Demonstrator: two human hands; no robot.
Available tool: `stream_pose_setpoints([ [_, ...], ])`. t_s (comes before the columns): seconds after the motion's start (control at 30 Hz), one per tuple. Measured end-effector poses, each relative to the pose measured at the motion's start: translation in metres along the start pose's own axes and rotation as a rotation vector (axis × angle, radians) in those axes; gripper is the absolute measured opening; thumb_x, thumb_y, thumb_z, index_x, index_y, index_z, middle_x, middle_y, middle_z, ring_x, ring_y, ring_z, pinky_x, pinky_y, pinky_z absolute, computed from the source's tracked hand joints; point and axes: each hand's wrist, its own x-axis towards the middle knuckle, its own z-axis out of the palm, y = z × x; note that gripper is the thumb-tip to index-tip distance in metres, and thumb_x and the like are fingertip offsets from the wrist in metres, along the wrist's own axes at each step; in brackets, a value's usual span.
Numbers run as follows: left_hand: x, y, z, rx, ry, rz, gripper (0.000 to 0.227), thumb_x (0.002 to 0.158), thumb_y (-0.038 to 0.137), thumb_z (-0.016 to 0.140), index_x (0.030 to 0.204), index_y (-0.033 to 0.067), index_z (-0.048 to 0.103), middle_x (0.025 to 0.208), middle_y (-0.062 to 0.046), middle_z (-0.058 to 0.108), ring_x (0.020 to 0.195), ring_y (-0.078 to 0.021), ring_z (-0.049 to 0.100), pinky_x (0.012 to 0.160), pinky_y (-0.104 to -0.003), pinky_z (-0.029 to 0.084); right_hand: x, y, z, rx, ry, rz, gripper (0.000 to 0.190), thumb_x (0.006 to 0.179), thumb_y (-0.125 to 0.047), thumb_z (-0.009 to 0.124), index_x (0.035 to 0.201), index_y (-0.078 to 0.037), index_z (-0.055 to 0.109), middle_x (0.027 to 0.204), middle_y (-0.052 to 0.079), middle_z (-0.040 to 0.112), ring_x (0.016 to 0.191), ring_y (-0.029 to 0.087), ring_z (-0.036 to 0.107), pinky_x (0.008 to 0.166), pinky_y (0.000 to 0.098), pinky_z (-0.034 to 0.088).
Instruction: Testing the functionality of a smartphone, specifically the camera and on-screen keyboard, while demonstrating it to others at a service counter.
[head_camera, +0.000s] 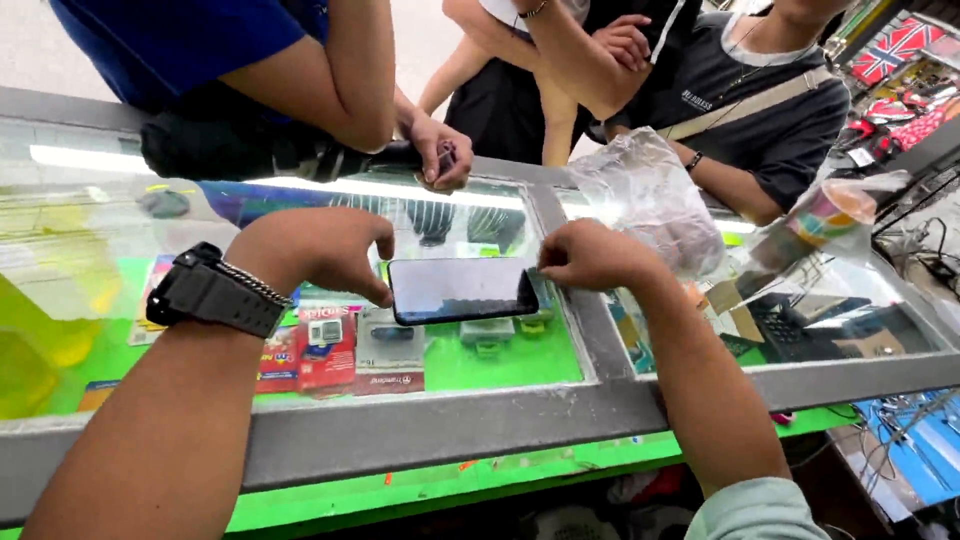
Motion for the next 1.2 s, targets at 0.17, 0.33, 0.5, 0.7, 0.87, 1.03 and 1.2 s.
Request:
stream_pose_setpoints([
  [0.17,-0.016,0.008,-0.008,0.015,-0.01,-0.026,0.063,0.081,0.039,0.087,0.136,0.0174,0.065,0.136,-0.017,0.067,0.131,-0.0393,0.061,0.109,-0.052,0.05,0.002,-0.011,0.007,0.077,-0.004,-0.079,0.013,0.091,-0.015,0.07,0.088,-0.005,0.078,0.07,0.01,0.071,0.067,0.023,0.066,0.069,0.0386,0.053],
  [0.33,-0.01,0.005,-0.006,0.028,-0.027,-0.016,0.064,0.081,0.041,0.086,0.137,0.0182,0.064,0.138,-0.017,0.066,0.132,-0.0392,0.061,0.109,-0.053,0.05,0.0,-0.01,0.006,0.119,-0.02,-0.103,0.014,0.091,-0.013,0.068,0.086,-0.003,0.077,0.068,0.011,0.071,0.066,0.023,0.065,0.071,0.039,0.054],
  [0.5,-0.013,0.007,-0.006,0.03,0.004,-0.013,0.058,0.082,0.037,0.085,0.134,0.0163,0.066,0.132,-0.018,0.07,0.126,-0.0393,0.065,0.107,-0.054,0.051,0.001,-0.008,0.007,0.132,-0.01,-0.127,0.014,0.092,-0.011,0.069,0.086,-0.001,0.077,0.069,0.013,0.071,0.065,0.024,0.065,0.071,0.0394,0.054],
  [0.7,-0.012,0.046,0.016,0.07,0.311,0.631,0.033,0.087,0.011,0.065,0.119,0.0142,0.074,0.124,-0.009,0.072,0.115,-0.0395,0.067,0.101,-0.055,0.051,-0.005,-0.014,0.007,0.111,0.005,-0.12,0.014,0.093,-0.009,0.067,0.088,0.001,0.076,0.072,0.014,0.073,0.069,0.025,0.068,0.071,0.0381,0.056],
  [0.87,0.016,0.057,0.058,0.316,0.386,0.751,0.026,0.086,0.008,0.062,0.107,0.0119,0.076,0.112,-0.003,0.071,0.101,-0.0355,0.069,0.087,-0.053,0.055,0.001,-0.009,0.011,0.032,0.001,-0.154,0.015,0.093,-0.012,0.067,0.088,-0.001,0.076,0.074,0.012,0.072,0.068,0.023,0.068,0.067,0.038,0.057],
  [1.03,0.001,0.057,0.038,0.359,0.388,0.711,0.023,0.085,0.012,0.066,0.105,0.0097,0.077,0.107,-0.004,0.072,0.1,-0.0348,0.069,0.086,-0.053,0.055,0.0,-0.006,0.011,0.043,0.005,-0.162,0.014,0.093,-0.013,0.067,0.089,-0.003,0.077,0.077,0.012,0.073,0.072,0.024,0.07,0.068,0.0394,0.058],
  [1.2,-0.023,0.013,-0.011,0.166,0.334,0.231,0.024,0.083,0.014,0.076,0.107,0.0169,0.08,0.104,-0.005,0.077,0.107,-0.0323,0.073,0.093,-0.049,0.056,-0.007,-0.023,0.004,0.112,-0.004,-0.095,0.014,0.093,-0.006,0.066,0.091,0.003,0.077,0.073,0.016,0.072,0.07,0.026,0.067,0.073,0.0395,0.055],
])
